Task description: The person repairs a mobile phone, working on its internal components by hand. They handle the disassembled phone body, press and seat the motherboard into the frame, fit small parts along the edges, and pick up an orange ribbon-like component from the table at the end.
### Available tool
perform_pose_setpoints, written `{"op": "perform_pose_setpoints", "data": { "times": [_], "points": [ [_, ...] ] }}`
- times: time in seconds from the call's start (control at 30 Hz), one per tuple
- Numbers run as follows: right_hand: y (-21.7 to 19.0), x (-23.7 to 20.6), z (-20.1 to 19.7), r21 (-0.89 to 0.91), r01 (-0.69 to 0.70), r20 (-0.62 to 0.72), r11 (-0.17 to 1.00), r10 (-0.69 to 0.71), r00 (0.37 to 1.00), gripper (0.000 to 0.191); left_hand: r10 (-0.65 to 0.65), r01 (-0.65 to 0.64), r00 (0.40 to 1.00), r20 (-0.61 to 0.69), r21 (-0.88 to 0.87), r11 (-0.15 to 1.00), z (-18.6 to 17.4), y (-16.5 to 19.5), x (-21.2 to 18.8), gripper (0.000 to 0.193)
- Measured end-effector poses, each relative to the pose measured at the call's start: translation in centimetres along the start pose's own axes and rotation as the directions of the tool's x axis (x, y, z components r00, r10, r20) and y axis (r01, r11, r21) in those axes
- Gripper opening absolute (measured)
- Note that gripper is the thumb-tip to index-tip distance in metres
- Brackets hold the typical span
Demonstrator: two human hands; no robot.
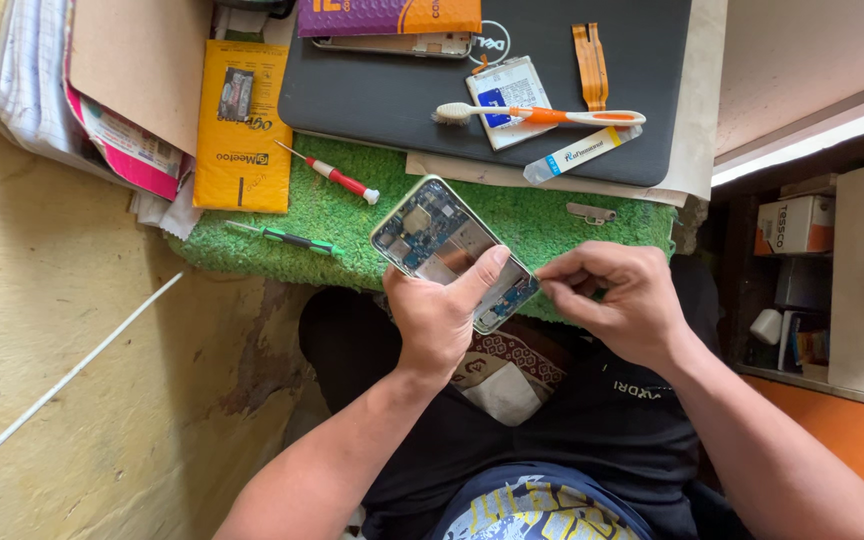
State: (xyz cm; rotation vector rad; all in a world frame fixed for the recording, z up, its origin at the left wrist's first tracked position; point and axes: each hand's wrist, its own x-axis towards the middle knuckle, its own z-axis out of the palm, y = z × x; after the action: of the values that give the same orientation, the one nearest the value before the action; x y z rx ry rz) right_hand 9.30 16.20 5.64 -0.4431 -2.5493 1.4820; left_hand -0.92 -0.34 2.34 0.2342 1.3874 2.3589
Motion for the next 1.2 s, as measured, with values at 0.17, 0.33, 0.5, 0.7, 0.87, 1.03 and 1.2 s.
{"op": "perform_pose_setpoints", "data": {
  "times": [0.17,0.33,0.5,0.7,0.87,1.03,1.2],
  "points": [
    [0.0,-0.1,0.3,-0.196,0.364,-0.039,0.911,-0.378,0.925,0.023,-0.054,0.052,0.998,-0.032,-0.064,0.997,0.2,0.0,0.0,0.017],
    [-0.4,-0.3,0.8,-0.249,0.392,-0.044,0.886,-0.415,0.909,0.030,-0.045,0.045,0.998,-0.040,-0.001,0.999,0.1,0.0,-0.2,0.015],
    [-0.7,-0.5,1.1,-0.249,0.350,-0.054,0.903,-0.374,0.926,0.033,-0.027,0.029,0.999,-0.047,0.035,0.999,0.2,-0.2,-0.4,0.013],
    [-1.1,-0.8,1.4,-0.268,0.323,-0.072,0.908,-0.353,0.933,0.034,-0.001,0.002,0.999,-0.038,0.039,0.999,0.4,-0.4,-0.4,0.013],
    [-1.2,-0.7,1.5,-0.289,0.321,-0.080,0.902,-0.356,0.931,0.033,0.034,-0.033,0.999,-0.017,0.063,0.997,0.5,-0.5,-0.5,0.011],
    [-1.5,-0.7,1.7,-0.300,0.300,-0.091,0.906,-0.340,0.936,0.029,0.049,-0.049,0.999,0.000,0.059,0.997,0.5,-0.5,-0.6,0.010],
    [-1.5,-0.6,1.4,-0.267,0.280,-0.064,0.922,-0.307,0.950,0.027,0.036,-0.034,0.999,-0.027,0.078,0.996,0.4,-0.5,-0.3,0.011]
  ]
}}
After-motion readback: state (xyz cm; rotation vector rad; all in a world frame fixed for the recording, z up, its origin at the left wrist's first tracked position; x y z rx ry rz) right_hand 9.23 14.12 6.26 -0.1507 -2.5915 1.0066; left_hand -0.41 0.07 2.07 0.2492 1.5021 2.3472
